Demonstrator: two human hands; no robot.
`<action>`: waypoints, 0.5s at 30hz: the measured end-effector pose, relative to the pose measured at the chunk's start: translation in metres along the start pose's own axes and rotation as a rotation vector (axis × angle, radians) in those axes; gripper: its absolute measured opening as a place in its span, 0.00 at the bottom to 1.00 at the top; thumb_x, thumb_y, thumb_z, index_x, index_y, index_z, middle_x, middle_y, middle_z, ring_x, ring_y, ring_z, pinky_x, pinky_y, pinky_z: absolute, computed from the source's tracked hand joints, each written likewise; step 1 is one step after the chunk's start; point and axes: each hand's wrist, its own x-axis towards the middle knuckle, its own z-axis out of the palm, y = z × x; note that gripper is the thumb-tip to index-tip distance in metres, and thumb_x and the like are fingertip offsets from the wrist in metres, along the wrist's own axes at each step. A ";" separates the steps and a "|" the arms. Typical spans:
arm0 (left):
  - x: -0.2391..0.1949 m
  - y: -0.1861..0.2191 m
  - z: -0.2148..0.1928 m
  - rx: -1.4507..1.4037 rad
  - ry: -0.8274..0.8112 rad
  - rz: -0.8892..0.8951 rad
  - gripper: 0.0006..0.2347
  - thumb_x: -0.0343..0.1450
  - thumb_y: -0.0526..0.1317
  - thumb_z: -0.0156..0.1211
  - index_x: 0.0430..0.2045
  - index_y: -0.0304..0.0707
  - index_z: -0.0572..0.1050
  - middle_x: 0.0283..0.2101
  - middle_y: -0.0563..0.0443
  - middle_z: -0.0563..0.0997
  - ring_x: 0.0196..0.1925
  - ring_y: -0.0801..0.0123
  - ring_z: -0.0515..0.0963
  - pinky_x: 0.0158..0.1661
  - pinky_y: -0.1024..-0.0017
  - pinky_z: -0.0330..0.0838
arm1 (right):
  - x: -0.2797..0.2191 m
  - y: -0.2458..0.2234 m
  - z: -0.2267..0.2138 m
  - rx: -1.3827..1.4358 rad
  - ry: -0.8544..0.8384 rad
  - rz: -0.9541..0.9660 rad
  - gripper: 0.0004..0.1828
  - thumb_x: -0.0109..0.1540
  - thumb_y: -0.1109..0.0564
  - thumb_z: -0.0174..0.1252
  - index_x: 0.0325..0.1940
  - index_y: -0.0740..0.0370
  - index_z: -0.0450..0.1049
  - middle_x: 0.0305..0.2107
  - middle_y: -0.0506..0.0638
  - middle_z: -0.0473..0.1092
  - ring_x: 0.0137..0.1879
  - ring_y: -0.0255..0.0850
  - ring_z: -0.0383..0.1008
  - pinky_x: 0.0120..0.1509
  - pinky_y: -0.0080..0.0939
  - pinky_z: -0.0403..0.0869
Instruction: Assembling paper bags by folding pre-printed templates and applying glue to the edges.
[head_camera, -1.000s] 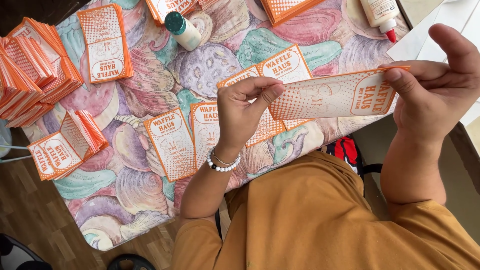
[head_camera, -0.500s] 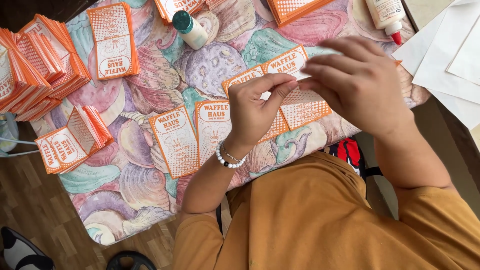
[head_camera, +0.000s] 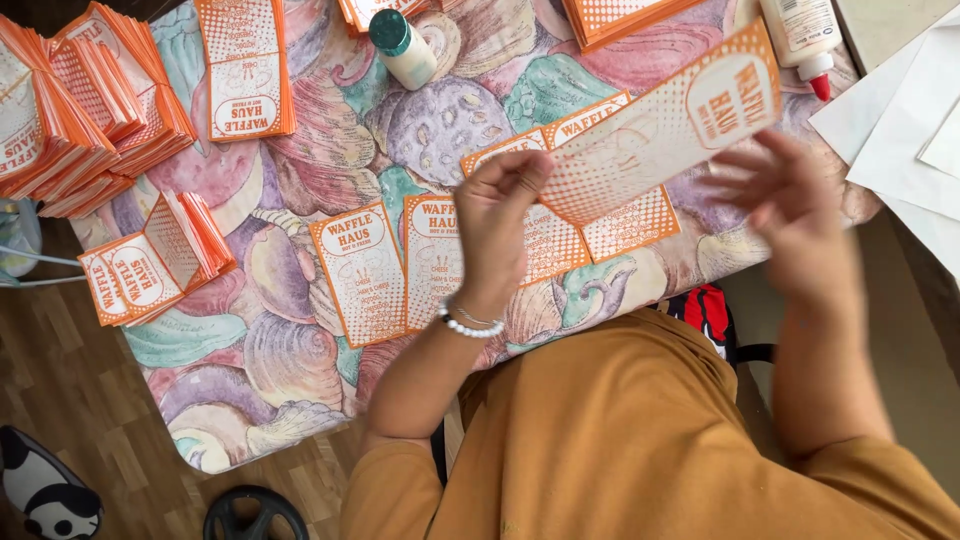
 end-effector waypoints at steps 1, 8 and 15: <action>-0.007 -0.011 0.005 0.003 0.002 0.000 0.07 0.67 0.32 0.72 0.36 0.33 0.83 0.34 0.49 0.86 0.37 0.75 0.83 0.40 0.80 0.79 | -0.001 0.003 0.017 0.003 -0.001 0.001 0.39 0.65 0.47 0.54 0.79 0.54 0.51 0.68 0.64 0.62 0.68 0.59 0.71 0.72 0.56 0.75; -0.043 -0.028 0.013 0.344 -0.209 0.025 0.15 0.67 0.39 0.72 0.45 0.37 0.78 0.43 0.49 0.85 0.41 0.72 0.84 0.43 0.74 0.81 | 0.027 0.000 0.006 0.016 0.400 0.024 0.32 0.63 0.61 0.67 0.69 0.57 0.61 0.59 0.51 0.70 0.63 0.38 0.72 0.68 0.37 0.75; -0.055 -0.038 0.023 1.620 -0.697 0.676 0.29 0.62 0.53 0.75 0.54 0.42 0.73 0.45 0.50 0.78 0.44 0.58 0.77 0.42 0.61 0.68 | 0.096 -0.006 -0.093 -1.040 0.001 0.399 0.43 0.59 0.61 0.69 0.79 0.58 0.65 0.43 0.62 0.77 0.42 0.54 0.75 0.44 0.54 0.68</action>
